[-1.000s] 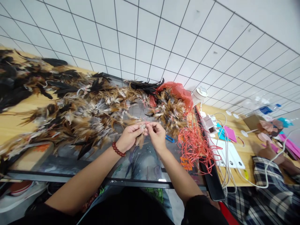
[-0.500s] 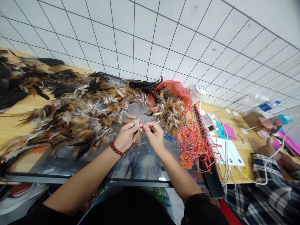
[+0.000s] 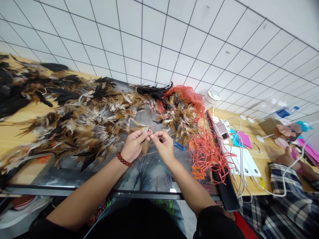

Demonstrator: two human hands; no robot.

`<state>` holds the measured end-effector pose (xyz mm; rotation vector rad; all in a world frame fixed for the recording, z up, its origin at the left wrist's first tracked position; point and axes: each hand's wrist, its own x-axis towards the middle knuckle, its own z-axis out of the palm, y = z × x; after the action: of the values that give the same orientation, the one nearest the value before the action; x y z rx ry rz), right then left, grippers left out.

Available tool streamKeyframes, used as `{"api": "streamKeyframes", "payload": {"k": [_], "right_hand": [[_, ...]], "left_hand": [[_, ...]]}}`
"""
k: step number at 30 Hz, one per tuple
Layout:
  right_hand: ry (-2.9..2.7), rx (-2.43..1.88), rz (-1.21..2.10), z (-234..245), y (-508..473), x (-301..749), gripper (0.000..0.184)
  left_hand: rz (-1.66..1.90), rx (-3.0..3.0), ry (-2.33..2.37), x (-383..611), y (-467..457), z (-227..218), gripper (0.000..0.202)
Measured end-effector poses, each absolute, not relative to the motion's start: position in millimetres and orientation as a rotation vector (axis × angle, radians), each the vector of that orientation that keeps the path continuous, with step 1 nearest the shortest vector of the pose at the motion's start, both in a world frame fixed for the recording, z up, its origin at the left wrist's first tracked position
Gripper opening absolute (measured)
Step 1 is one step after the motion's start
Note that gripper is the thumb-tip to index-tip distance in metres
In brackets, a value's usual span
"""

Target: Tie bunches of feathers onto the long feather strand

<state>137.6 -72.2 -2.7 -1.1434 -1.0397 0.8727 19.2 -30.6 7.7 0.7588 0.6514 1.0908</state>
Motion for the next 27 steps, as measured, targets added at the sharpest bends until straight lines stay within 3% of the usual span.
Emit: {"api": "streamKeyframes", "payload": {"k": [6, 10, 15, 21, 27], "right_hand": [[-0.804, -0.919, 1.204, 10, -72, 132, 0.033], [-0.734, -0.924, 1.22, 10, -72, 127, 0.037], [-0.747, -0.907, 1.133, 14, -70, 132, 0.033], [-0.556, -0.72, 1.563, 26, -69, 147, 0.028], [-0.434, -0.65, 1.665, 18, -71, 146, 0.026]], "left_hand": [[0.933, 0.761, 0.488, 16, -32, 15, 0.026], [0.937, 0.733, 0.458, 16, -32, 18, 0.024], [0.928, 0.776, 0.507, 12, -28, 19, 0.021], [0.837, 0.683, 0.452, 11, -31, 21, 0.021], [0.765, 0.513, 0.396, 17, -38, 22, 0.02]]}}
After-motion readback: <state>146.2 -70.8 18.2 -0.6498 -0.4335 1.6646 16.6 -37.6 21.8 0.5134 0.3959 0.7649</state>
